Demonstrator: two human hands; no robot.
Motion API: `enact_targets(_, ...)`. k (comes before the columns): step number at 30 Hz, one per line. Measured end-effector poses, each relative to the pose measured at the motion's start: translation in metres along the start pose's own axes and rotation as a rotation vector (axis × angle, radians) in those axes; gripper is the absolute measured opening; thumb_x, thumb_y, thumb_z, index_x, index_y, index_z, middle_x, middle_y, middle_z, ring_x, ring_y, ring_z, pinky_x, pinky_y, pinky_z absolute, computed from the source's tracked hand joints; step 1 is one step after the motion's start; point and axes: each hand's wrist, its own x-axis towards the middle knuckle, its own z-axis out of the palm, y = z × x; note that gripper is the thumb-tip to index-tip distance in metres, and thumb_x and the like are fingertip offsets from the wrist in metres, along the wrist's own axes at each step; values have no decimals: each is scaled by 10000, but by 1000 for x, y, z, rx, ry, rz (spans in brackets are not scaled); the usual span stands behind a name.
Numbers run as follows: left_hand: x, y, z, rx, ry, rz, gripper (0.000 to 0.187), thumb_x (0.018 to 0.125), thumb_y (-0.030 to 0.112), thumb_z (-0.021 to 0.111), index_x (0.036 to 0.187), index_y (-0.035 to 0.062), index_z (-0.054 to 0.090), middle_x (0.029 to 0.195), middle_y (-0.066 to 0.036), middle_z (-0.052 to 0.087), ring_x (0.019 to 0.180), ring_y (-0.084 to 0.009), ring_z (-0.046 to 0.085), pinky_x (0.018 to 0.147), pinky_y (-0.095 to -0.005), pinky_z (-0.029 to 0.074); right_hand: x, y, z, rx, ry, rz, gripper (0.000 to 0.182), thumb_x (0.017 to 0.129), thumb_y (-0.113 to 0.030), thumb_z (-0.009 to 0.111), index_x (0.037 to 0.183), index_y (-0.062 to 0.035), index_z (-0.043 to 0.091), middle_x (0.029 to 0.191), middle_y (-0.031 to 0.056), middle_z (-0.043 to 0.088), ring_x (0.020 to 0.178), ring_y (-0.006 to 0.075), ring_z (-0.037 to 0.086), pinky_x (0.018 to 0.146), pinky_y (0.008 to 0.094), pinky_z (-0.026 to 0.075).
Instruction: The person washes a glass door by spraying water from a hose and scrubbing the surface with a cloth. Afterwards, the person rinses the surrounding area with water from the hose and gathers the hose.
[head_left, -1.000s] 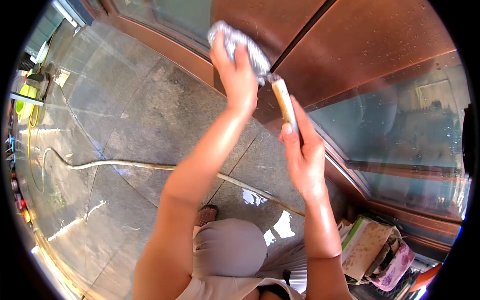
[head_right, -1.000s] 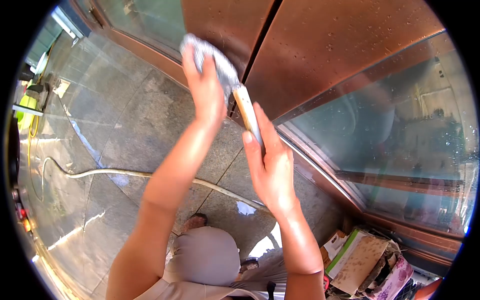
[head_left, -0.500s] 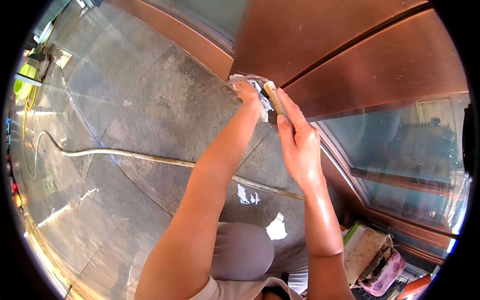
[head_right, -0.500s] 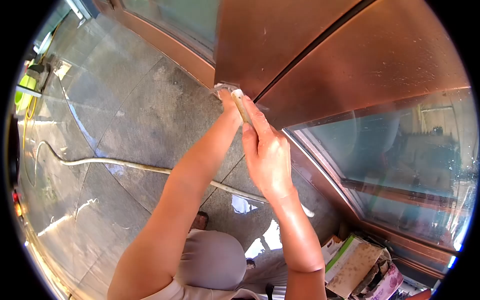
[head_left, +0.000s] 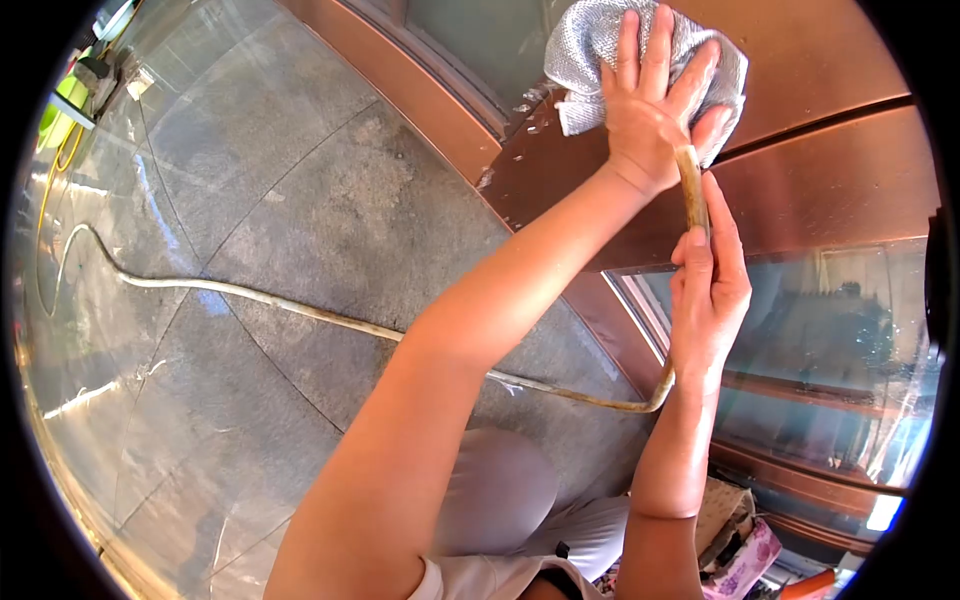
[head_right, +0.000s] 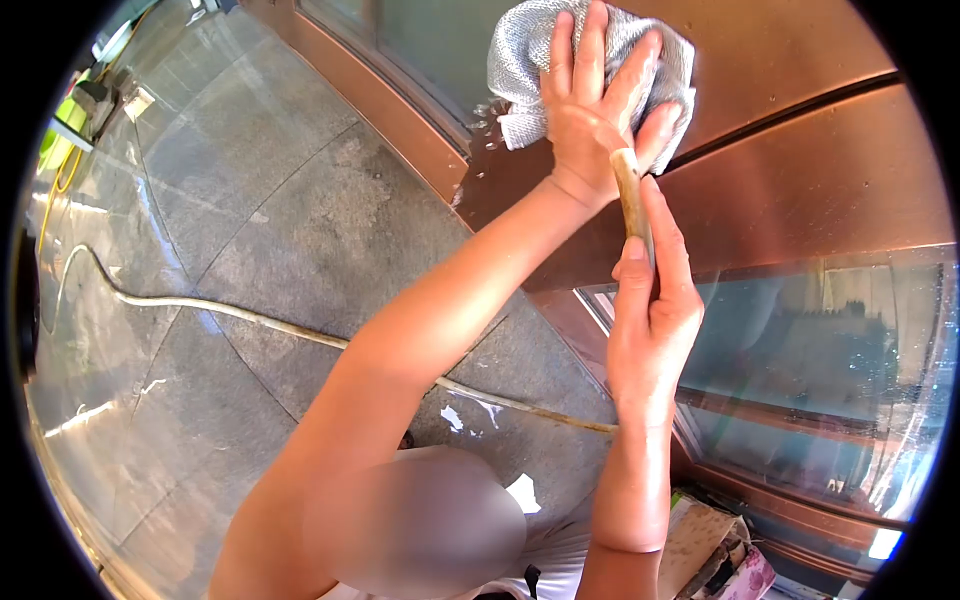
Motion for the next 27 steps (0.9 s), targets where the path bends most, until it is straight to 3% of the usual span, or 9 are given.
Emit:
enact_targets(1, -6, -6, -7, 39, -48, -12, 575, 805, 436, 676, 1318, 190, 595, 1533, -184, 325, 1382, -477, 272, 1022, -581, 330, 5, 2, 1, 17, -16, -31, 392, 997, -66, 494, 1386, -79, 540, 946, -12, 611, 682, 50, 387, 616, 195, 388)
enact_targets(3, -37, -33, -3, 31, -9, -62, 559, 820, 445, 656, 1304, 170, 608, 1524, -207, 330, 1385, -480, 265, 1072, -582, 284, 16, 18, 11, -85, -88, -158, 369, 987, -68, 505, 1352, -57, 561, 1069, 85, 678, 852, 114, 590, 751, 271, 484)
enact_targets(5, -77, -59, -11, 59, -6, -243, 590, 873, 322, 593, 1410, 107, 474, 1516, -254, 287, 1390, -479, 239, 1110, -572, 249, 24, 32, 28, -211, -164, -278, 348, 962, -66, 532, 1305, -53, 589, 1206, 231, 641, 1115, 283, 647, 930, 366, 490)
enact_targets(8, -141, -105, -7, 119, -19, -697, 559, 990, 311, 471, 1495, 112, 337, 1547, -249, 200, 1403, -454, 212, 1146, -539, 180, 31, 44, 50, -374, -211, -410, 367, 925, -68, 577, 1287, -116, 614, 1027, 202, 679, 877, 361, 673, 791, 389, 544)
enact_targets(9, -156, -118, -9, 71, -14, -836, 561, 1008, 315, 434, 1503, 83, 306, 1550, -252, 190, 1409, -450, 203, 1150, -525, 181, 34, 54, 58, -443, -196, -476, 370, 905, -100, 620, 1270, -159, 629, 893, 149, 647, 710, 338, 653, 664, 412, 552)
enact_targets(13, -198, -150, -11, -22, -2, -1136, 554, 1020, 258, 411, 1492, 2, 272, 1531, -260, 249, 1404, -426, 246, 1150, -483, 210, 54, 73, 85, -723, -182, -688, 365, 872, -165, 669, 1234, -206, 642, 865, 69, 535, 566, 248, 620, 503, 370, 532)
enact_targets(17, -175, -152, -18, -31, 121, -912, 512, 980, 135, 465, 1448, -18, 326, 1436, -254, 420, 1333, -404, 383, 1115, -469, 267, 96, 91, 95, -846, -69, -985, 416, 851, -140, 661, 1254, -238, 626, 880, 41, 531, 545, 192, 618, 480, 333, 531)
enact_targets(23, -126, -234, -20, 223, 116, -941, 467, 984, 134, 493, 1429, 28, 393, 1433, -204, 446, 1279, -363, 469, 1088, -419, 346, 105, 94, 98, -846, -31, -934, 592, 781, -51, 655, 1314, -300, 591, 922, 30, 515, 554, 186, 607, 481, 336, 546)
enact_targets(27, -87, -314, -33, -35, 219, -940, 455, 988, 124, 482, 1427, 40, 399, 1375, -171, 481, 1230, -304, 501, 1048, -385, 392, 106, 95, 105, -774, -37, -922, 619, 763, -37, 666, 1310, -319, 596, 927, 30, 527, 562, 191, 611, 479, 334, 544)
